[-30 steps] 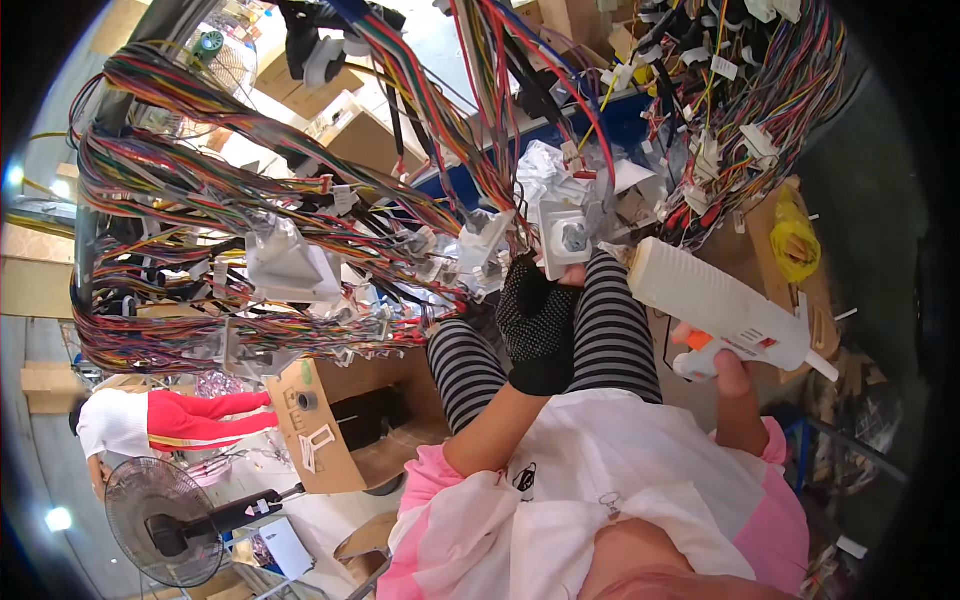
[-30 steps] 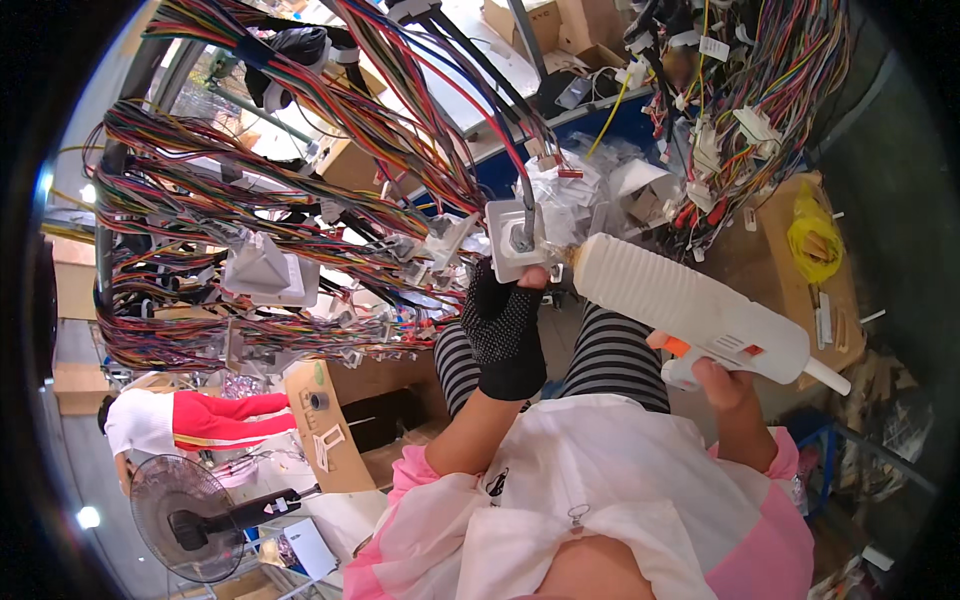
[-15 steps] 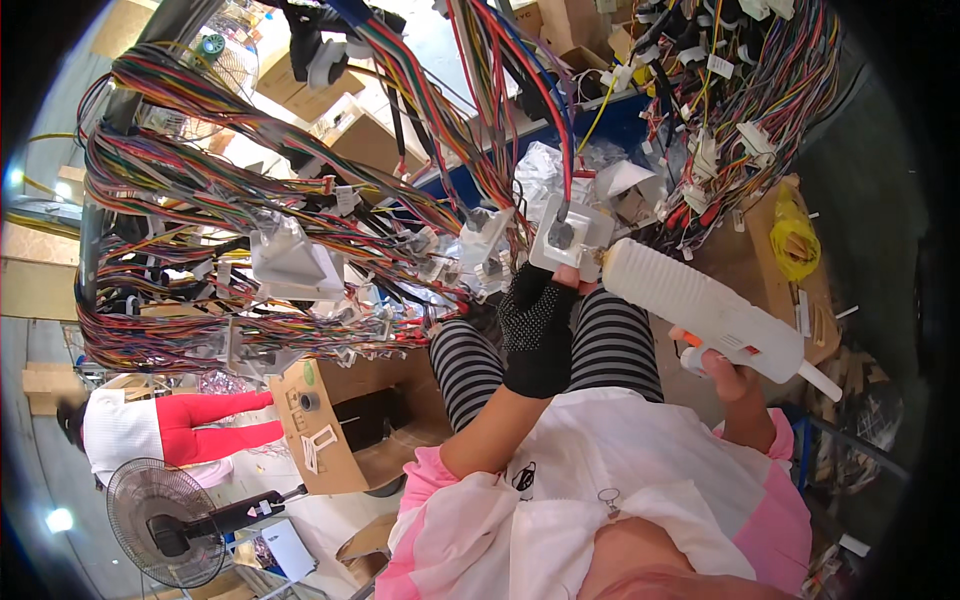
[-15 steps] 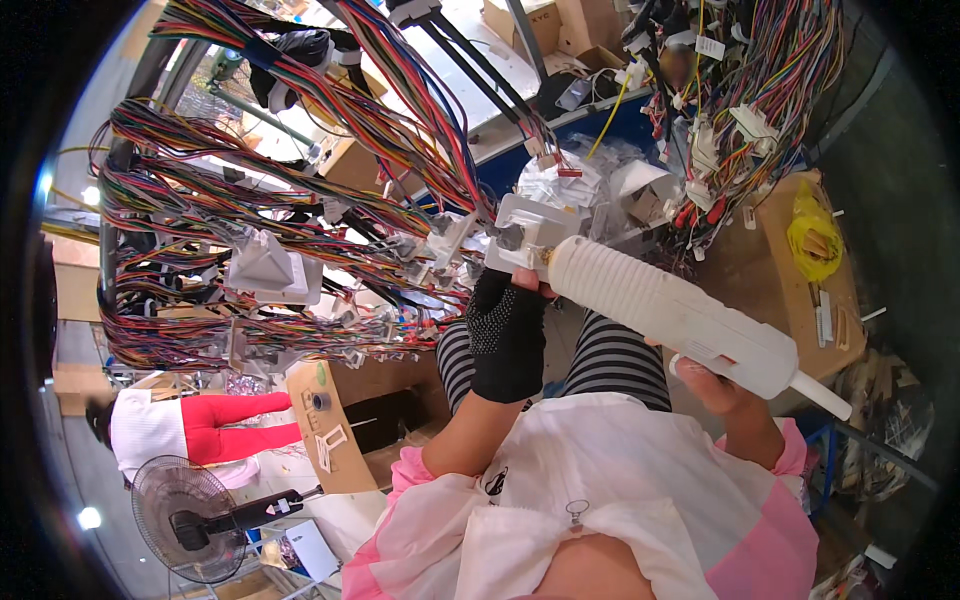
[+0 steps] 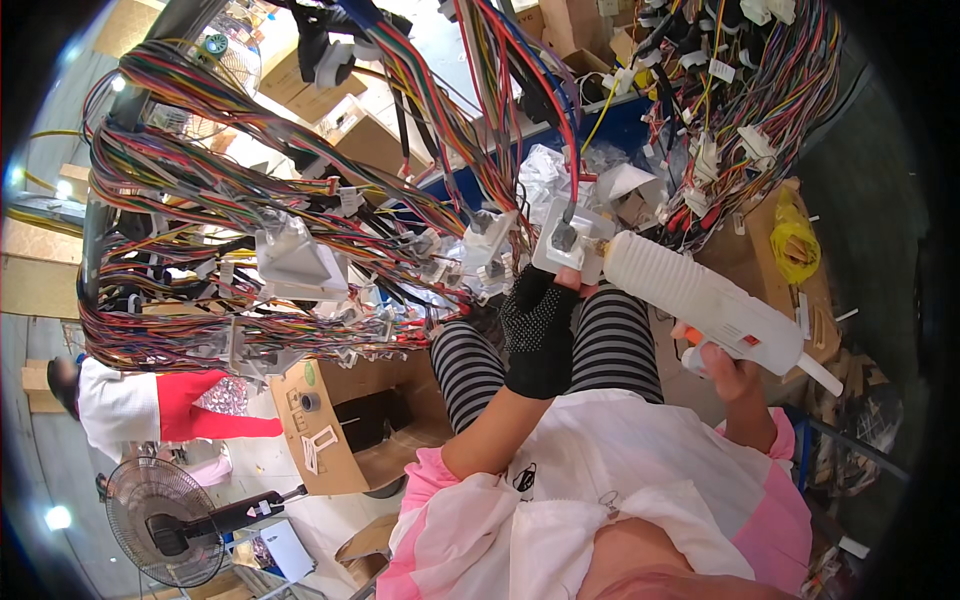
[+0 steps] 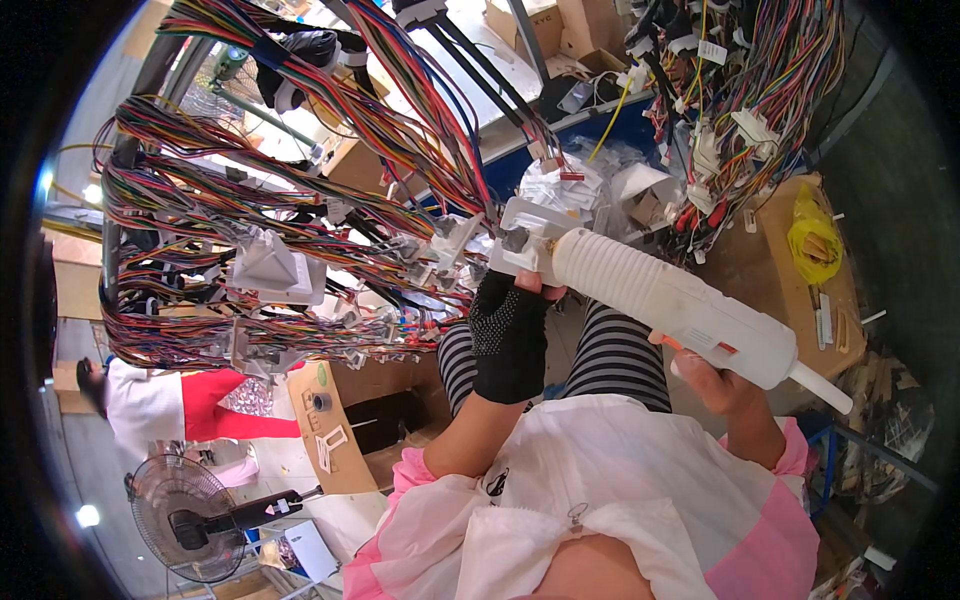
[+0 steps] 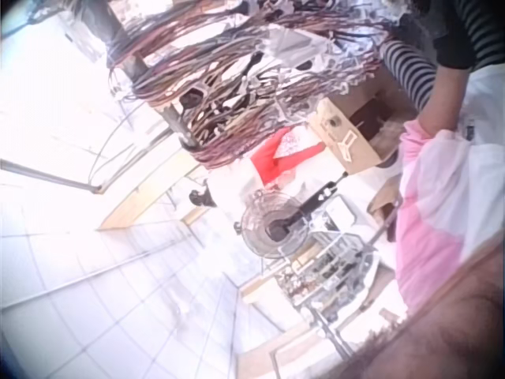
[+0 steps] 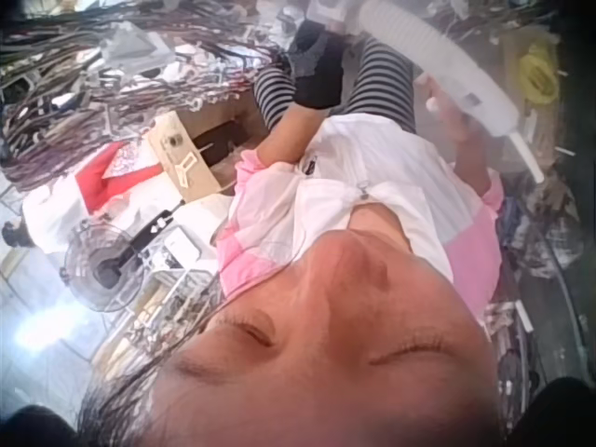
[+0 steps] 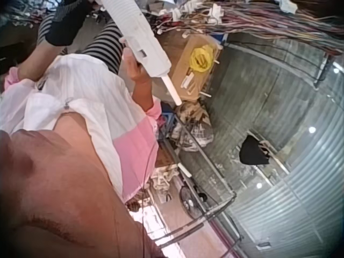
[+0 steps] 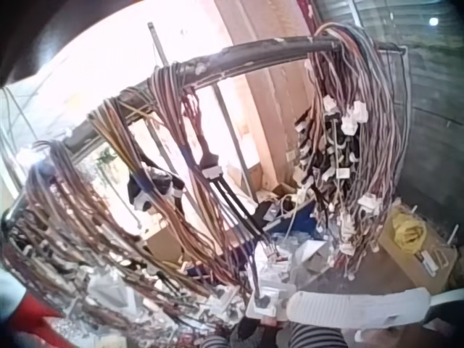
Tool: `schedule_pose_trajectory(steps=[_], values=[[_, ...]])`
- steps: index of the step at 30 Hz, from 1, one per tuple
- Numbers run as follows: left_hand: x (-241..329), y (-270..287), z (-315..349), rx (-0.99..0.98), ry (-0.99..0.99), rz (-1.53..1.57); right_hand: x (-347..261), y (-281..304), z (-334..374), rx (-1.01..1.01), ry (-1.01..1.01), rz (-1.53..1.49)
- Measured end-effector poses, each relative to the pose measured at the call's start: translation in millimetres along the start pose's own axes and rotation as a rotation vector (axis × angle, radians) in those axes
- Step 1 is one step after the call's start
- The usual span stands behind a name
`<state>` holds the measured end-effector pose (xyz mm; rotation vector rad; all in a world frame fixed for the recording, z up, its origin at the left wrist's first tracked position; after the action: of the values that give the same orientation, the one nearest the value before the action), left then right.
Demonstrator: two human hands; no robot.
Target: Apply hot glue to connectors on a large wire harness assembly.
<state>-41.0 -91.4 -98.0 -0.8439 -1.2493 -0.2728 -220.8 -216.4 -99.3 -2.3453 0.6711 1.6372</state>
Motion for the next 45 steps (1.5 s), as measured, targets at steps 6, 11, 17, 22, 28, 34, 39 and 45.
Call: schedule_pose_trajectory(steps=[6, 11, 17, 22, 28, 34, 39, 45], values=[[0, 0, 0, 0.009, 0.006, -0.005, 0, -5, -3, 0.136, 0.051, -0.119], [1, 2, 0, -0.013, -0.018, -0.008, 9, 6, 15, -0.111, -0.05, 0.277], [4, -4, 4, 0.036, 0.006, -0.033, 4, 1, 6, -0.046, 0.073, 0.054], [9, -7, 2, 0.055, -0.089, -0.072, -8, -3, -9, 0.064, -0.035, -0.087], [-7, 5, 0, -0.065, 0.075, -0.125, -5, -10, -13, 0.09, -0.005, -0.145], [-12, 40, 4, 0.031, 0.009, 0.675, 1, -12, -8, 0.057, -0.047, -0.17], [11, 50, -11, -0.04, 0.049, 0.788, 0, -32, -14, 0.015, -0.043, -0.257], [8, 51, -2, 0.097, 0.145, 0.629, -5, -36, -18, -0.079, -0.093, -0.275]])
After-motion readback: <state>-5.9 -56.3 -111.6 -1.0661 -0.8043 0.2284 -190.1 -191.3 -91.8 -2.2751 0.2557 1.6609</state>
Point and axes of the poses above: each hand's wrist, its own z-axis away from the middle knuckle, its own y-axis out of the back of the hand, x = y × z, the point moved 2 cm from there along -z, towards the middle knuckle, and after that the axes turned 5 degrees about -x, right-handed, at the moved point
